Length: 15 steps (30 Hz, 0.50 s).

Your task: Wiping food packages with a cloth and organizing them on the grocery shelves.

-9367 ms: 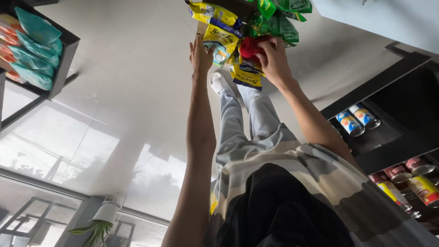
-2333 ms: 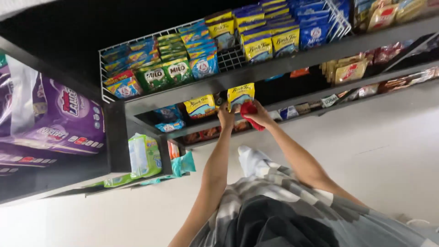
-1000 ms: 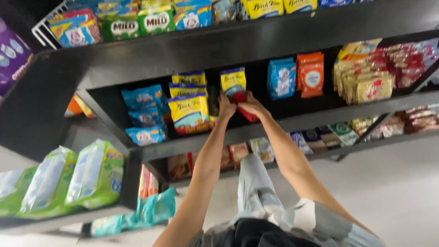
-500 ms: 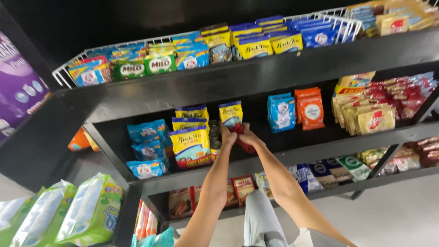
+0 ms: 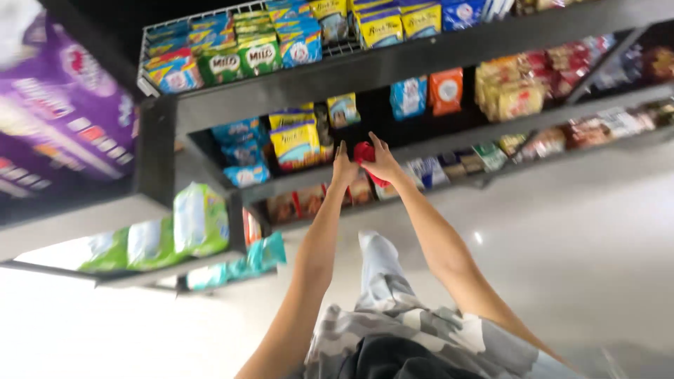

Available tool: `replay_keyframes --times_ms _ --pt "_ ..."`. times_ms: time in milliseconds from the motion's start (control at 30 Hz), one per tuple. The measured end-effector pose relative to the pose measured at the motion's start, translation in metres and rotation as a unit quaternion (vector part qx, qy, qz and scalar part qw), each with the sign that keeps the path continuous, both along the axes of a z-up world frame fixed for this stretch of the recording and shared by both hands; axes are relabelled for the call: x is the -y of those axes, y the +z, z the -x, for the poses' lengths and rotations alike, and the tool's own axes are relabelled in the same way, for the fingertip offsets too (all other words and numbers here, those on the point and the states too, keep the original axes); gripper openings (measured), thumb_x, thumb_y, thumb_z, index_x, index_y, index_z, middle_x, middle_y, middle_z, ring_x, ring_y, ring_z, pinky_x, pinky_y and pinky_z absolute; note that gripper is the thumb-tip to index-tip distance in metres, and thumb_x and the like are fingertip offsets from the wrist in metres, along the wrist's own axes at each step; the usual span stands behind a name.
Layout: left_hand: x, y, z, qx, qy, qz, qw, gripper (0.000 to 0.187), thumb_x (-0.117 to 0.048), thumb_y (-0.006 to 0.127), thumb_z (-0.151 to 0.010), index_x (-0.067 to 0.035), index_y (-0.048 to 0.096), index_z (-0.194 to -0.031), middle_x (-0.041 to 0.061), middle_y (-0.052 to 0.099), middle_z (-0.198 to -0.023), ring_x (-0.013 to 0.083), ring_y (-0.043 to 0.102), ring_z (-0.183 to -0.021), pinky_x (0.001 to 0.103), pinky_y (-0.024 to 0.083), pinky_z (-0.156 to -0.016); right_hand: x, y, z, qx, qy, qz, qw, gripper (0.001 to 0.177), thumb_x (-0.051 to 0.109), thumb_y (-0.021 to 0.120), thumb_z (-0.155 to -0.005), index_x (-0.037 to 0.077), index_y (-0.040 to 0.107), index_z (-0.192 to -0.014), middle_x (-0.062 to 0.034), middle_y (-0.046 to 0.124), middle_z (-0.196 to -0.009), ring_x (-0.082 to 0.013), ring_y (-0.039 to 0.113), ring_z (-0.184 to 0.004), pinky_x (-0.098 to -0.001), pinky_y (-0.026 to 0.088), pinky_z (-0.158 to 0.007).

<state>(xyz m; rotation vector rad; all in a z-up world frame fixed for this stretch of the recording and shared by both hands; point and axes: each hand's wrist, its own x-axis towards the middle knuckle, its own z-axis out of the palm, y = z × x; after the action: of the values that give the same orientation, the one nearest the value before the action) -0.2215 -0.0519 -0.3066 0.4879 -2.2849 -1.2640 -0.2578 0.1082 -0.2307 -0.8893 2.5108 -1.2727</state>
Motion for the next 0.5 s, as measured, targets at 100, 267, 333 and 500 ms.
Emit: replay_keyframes --times_ms 100,267,333,500 --pt "-0.052 0.062 -0.116 0.017 -0.041 0.028 0.999 0.095 -0.022 0.088 -0.072 0.004 0.036 -0.147 0.032 0.044 -0.148 0.0457 0.043 -0.139 0.046 0.039 -0.114 -0.058 0.032 -0.103 -0.023 0.035 0.040 0.998 0.091 0.025 0.080 -0.082 0.009 0.034 -0.160 -0.0261 0.051 -0.148 -0.0404 0.052 -0.136 -0.0443 0.044 -0.114" --pt "-0.128 0.049 -0.246 0.070 -0.120 -0.040 0.989 0.075 -0.006 0.065 -0.078 -0.001 0.045 -0.150 0.029 0.057 -0.141 0.0441 0.054 -0.135 0.045 0.045 -0.114 -0.164 0.052 -0.268 0.111 -0.004 0.048 0.993 0.078 0.027 0.079 -0.082 0.010 0.047 -0.151 -0.0175 0.063 -0.137 -0.0307 0.062 -0.125 -0.0405 0.050 -0.104" --pt "-0.168 0.023 -0.290 0.099 -0.159 -0.012 0.982 0.076 -0.002 0.064 -0.078 -0.001 0.043 -0.151 0.031 0.050 -0.147 0.0476 0.048 -0.136 0.047 0.042 -0.113 -0.215 0.036 -0.326 0.126 -0.028 0.068 0.989 0.078 0.024 0.081 -0.081 0.008 0.048 -0.150 -0.0173 0.063 -0.137 -0.0306 0.061 -0.125 -0.0415 0.049 -0.105" --pt "-0.284 -0.022 -0.417 0.136 -0.258 -0.033 0.956 0.066 0.000 0.059 -0.082 -0.005 0.050 -0.148 0.026 0.055 -0.146 0.0429 0.053 -0.136 0.044 0.044 -0.116 -0.341 0.022 -0.471 0.242 -0.166 0.003 0.956 0.066 0.027 0.079 -0.084 0.008 0.055 -0.142 -0.0127 0.069 -0.127 -0.0260 0.066 -0.116 -0.0379 0.054 -0.098"
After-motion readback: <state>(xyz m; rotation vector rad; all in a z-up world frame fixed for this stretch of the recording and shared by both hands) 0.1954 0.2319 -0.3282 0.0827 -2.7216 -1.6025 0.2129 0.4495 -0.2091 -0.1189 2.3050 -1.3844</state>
